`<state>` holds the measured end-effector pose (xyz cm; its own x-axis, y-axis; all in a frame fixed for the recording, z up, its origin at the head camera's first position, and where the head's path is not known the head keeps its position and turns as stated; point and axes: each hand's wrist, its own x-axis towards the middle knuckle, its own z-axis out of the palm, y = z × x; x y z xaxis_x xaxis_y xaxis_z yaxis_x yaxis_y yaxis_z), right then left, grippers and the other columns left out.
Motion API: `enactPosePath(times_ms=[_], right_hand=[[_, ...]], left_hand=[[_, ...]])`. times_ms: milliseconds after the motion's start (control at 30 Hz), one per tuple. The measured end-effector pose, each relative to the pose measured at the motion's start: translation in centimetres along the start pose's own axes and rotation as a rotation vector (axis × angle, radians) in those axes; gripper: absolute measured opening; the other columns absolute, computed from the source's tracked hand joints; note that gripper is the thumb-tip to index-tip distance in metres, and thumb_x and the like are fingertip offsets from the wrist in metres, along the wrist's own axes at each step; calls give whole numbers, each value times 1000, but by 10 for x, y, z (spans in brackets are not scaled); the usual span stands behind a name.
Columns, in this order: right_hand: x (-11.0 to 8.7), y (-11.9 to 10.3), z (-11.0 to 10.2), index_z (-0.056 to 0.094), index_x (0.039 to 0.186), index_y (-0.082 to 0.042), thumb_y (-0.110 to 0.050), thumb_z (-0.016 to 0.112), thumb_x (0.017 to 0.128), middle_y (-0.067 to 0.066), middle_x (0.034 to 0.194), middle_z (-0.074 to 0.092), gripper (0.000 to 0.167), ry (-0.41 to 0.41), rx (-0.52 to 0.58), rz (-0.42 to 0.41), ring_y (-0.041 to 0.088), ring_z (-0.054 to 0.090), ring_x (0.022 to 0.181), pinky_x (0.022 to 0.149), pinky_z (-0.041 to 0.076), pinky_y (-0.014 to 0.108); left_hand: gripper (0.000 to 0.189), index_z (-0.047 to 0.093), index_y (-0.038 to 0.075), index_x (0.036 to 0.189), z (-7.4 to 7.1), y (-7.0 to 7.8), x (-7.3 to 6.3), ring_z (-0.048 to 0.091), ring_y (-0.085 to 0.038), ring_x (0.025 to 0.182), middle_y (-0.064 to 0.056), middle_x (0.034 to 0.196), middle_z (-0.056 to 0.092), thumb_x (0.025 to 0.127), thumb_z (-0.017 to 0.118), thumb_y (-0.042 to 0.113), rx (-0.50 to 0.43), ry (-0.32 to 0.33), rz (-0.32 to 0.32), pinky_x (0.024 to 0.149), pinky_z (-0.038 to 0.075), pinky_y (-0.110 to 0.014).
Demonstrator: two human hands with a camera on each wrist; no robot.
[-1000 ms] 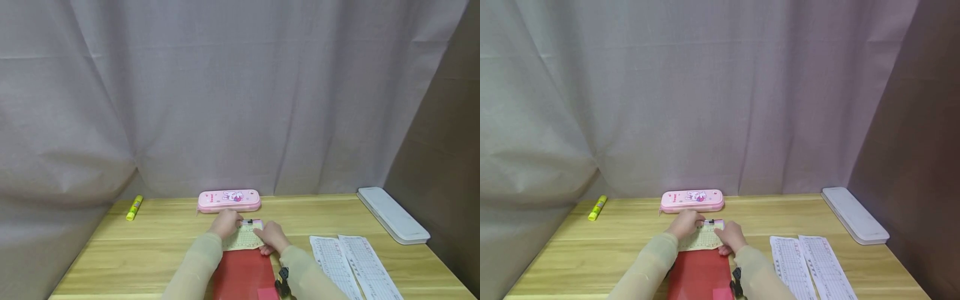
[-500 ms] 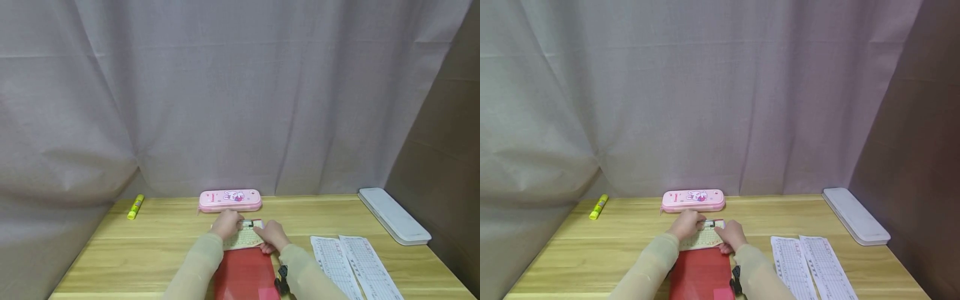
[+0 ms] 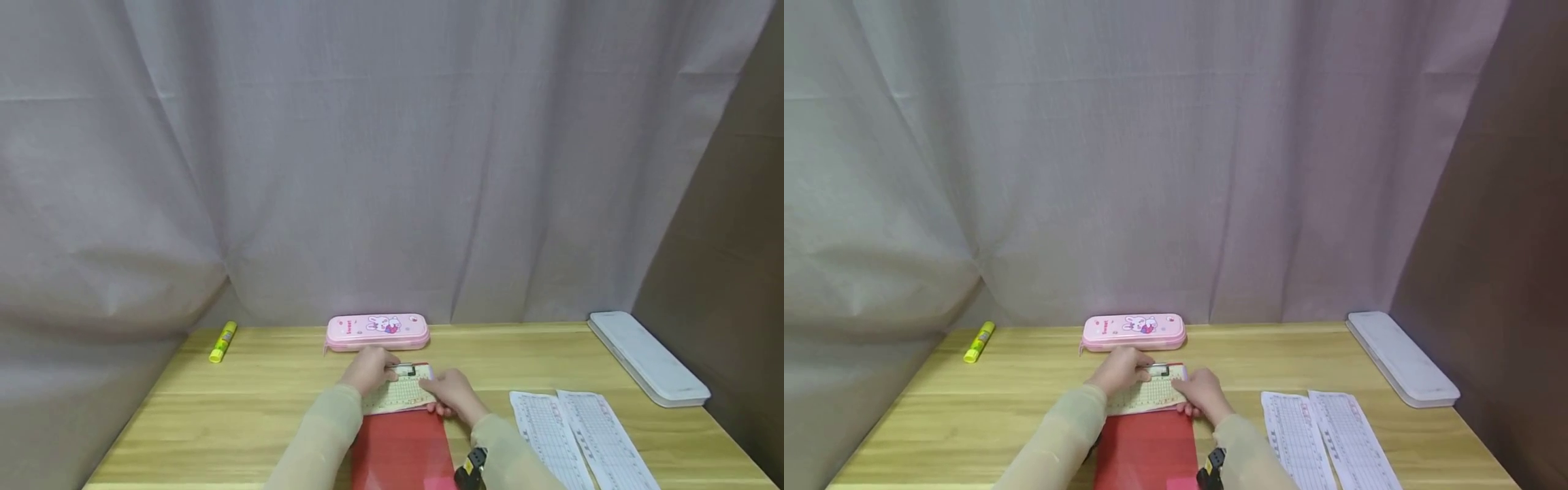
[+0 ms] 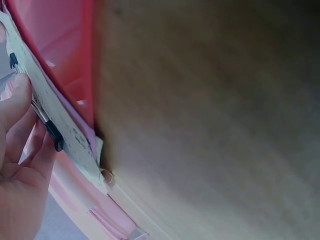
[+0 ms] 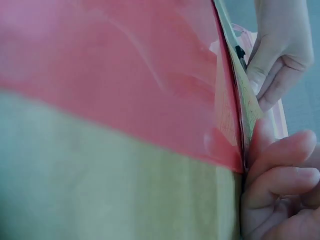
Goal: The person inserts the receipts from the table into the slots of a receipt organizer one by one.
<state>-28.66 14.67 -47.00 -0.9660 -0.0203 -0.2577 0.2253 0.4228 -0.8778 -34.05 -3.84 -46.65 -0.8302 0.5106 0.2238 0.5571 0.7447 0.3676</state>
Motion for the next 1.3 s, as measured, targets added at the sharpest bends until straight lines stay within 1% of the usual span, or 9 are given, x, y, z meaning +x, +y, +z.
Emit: enactPosePath(times_ms=[67, 100, 267, 400, 567, 733, 833, 1133, 1300], right_hand=[[-3, 1, 0, 57, 74, -1, -19, 62, 89, -1, 46, 54, 24, 1, 32, -7, 2, 39, 33, 33, 30, 12], [-5, 0, 0, 57, 73, -1, -18, 63, 89, -1, 46, 54, 24, 6, 29, -15, 2, 39, 33, 33, 30, 12], [-9, 0, -1, 56, 68, -4, -17, 65, 86, -3, 45, 50, 24, 48, -55, -46, 2, 40, 34, 33, 32, 13], [-11, 2, -4, 55, 65, -5, -14, 65, 84, -2, 45, 50, 23, 94, -117, -88, 4, 41, 34, 34, 33, 14], [-13, 5, -10, 58, 66, -5, -12, 66, 82, -2, 48, 50, 19, 130, -156, -118, 5, 43, 36, 35, 33, 15], [-16, 8, -18, 61, 70, -5, -11, 68, 79, -1, 47, 49, 12, 139, -186, -154, 6, 44, 36, 36, 36, 17], [-17, 11, -24, 65, 77, -5, -11, 69, 78, 0, 47, 51, 7, 148, -215, -180, 7, 44, 37, 36, 39, 18], [-29, 16, -58, 68, 86, -4, -11, 72, 78, 2, 53, 55, 11, 169, -269, -217, 12, 49, 42, 39, 42, 24], [-34, 22, -75, 69, 90, -1, -9, 72, 77, 2, 57, 60, 16, 192, -307, -199, 14, 53, 45, 41, 44, 24]], left_hand=[[24, 76, 10, 98, 0, 0, -1, 68, -13, 93, 1, 94, 74, 76, 78, 19, 1, 5, -3, 84, 53, -26], [24, 76, 10, 97, 0, 1, -1, 68, -13, 92, 1, 93, 74, 76, 78, 19, 2, 8, -4, 84, 54, -26], [24, 76, 9, 97, 1, 2, -1, 68, -13, 91, 1, 92, 74, 75, 78, 18, -2, 14, -1, 83, 54, -26], [24, 76, 9, 96, 1, 2, -2, 68, -13, 91, 0, 92, 74, 75, 79, 18, -5, 12, 5, 83, 54, -26], [24, 76, 9, 96, 1, -1, -3, 68, -14, 91, 1, 92, 74, 75, 79, 18, -6, 15, 7, 83, 54, -26], [23, 76, 10, 95, 1, -5, -4, 68, -14, 90, 1, 91, 74, 74, 79, 19, 4, 19, 12, 83, 54, -26], [23, 76, 11, 94, 4, -7, -4, 68, -13, 89, 2, 90, 74, 73, 80, 20, 17, 25, 13, 82, 54, -26], [22, 76, 10, 94, 3, -1, -1, 68, -13, 88, 2, 89, 74, 75, 79, 20, 31, 25, 14, 81, 54, -27], [22, 76, 10, 94, 3, 0, 0, 68, -13, 87, 2, 89, 73, 74, 79, 19, 36, 29, 20, 81, 54, -27]])
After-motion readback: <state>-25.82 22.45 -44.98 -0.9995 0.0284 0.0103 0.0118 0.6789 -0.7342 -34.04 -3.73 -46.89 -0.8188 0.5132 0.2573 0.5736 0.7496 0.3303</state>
